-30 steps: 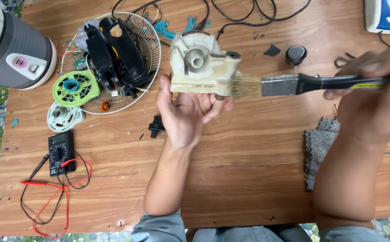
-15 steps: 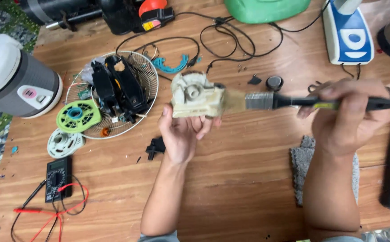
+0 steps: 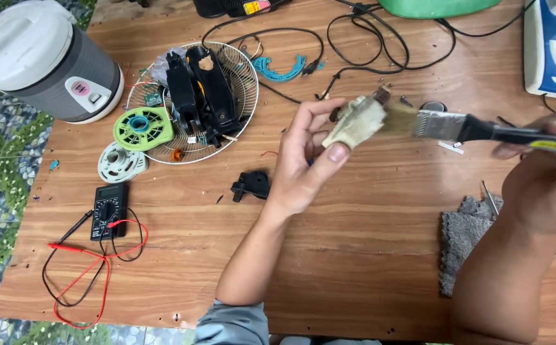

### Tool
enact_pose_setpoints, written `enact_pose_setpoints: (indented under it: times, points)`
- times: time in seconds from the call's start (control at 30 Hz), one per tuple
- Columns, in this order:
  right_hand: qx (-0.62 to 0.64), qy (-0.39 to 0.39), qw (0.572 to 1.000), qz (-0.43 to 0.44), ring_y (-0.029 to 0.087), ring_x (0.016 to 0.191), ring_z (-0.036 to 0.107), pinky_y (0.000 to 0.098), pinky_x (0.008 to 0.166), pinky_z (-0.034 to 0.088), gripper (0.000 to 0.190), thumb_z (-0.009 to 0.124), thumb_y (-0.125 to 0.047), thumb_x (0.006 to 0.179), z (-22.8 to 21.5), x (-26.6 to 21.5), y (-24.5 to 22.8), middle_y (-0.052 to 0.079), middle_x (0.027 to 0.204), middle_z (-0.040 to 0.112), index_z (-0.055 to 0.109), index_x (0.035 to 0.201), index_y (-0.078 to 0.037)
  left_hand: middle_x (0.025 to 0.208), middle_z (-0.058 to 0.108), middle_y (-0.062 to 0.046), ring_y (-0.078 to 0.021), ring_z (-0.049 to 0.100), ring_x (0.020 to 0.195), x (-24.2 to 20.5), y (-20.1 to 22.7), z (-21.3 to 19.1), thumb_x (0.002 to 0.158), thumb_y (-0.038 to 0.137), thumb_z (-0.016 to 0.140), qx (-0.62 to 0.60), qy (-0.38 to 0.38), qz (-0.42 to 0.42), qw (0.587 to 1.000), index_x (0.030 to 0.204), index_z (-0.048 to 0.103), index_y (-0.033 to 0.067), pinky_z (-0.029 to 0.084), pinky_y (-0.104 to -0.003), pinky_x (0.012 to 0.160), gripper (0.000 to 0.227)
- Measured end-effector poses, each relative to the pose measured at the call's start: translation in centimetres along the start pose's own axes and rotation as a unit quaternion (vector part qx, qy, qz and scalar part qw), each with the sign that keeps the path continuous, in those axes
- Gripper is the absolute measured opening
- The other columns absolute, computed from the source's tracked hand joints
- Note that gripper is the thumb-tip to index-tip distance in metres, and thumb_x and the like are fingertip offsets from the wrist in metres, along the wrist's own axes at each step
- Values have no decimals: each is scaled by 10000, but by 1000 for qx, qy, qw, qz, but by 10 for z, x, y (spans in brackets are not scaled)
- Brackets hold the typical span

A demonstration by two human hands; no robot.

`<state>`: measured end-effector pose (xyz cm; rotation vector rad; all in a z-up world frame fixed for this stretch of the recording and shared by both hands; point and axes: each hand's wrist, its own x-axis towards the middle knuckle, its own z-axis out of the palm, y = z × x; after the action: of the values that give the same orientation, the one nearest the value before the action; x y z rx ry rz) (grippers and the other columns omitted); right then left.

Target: The person cleans a disassembled white plastic electronic component using a brush. They hold the part in one hand and scrub its surfaces and crevices with the brush in the other hand, rotating the object to access different areas.

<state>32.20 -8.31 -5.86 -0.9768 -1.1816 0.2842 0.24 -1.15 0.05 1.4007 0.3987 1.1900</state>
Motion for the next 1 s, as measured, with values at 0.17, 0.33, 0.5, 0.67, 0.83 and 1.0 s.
enact_pose_setpoints:
  times: [0.17, 0.33, 0.5, 0.67, 0.83, 1.0]
  points:
    - [-66, 16, 998, 12, 246, 775, 512, 361, 850, 450, 710, 364, -680, 1110, -33, -7, 28, 153, 851, 490, 549, 1039, 2, 1042, 661, -50, -50, 590, 593, 3, 19, 3, 823, 307, 828, 204, 57, 31, 977, 1401, 460, 91, 481, -203, 505, 718]
    - [-57, 162, 984, 43, 249, 855, 725, 382, 996, 618, 746, 498, -717, 1042, -105, -24, 121, 154, 819, 671, 741, 868, -34, 1447, 615, -20, -28, 554, 611, 2, 34, -2, 757, 347, 935, 344, 108, 35, 932, 1453, 413, 156, 466, -186, 536, 890]
    - [-219, -66, 972, -59, 334, 747, 584, 373, 795, 459, 270, 264, -1, 1375, -5, -1, -18, 223, 832, 586, 468, 1297, 157, 1546, 499, -79, -19, 532, 631, 0, 38, -4, 805, 406, 976, 374, 62, 94, 920, 1497, 469, 192, 483, -157, 613, 885]
    - [4, 8, 1000, -20, 294, 692, 545, 324, 686, 444, 382, 386, -383, 1191, 10, 1, -14, 199, 1053, 500, 501, 1209, -19, 1583, 515, -55, -16, 554, 701, -2, 22, -10, 850, 505, 950, 415, 39, 113, 902, 1643, 239, 216, 585, -178, 725, 1103]
    - [-23, 83, 994, -65, 372, 668, 558, 401, 611, 469, 329, 387, -223, 1256, 47, 3, -38, 199, 1146, 493, 438, 1093, 58, 1592, 552, 7, -48, 611, 724, 1, 22, -11, 805, 481, 979, 432, 4, 77, 898, 1639, 141, 175, 561, -226, 645, 1221]
    - [-58, 48, 992, -98, 406, 701, 652, 378, 578, 435, 404, 452, -270, 1265, 63, 6, -52, 269, 1090, 527, 476, 1087, 92, 1593, 560, 52, -107, 649, 708, 1, 19, -11, 771, 543, 981, 496, -43, 71, 864, 1642, 58, 144, 599, -334, 684, 1330]
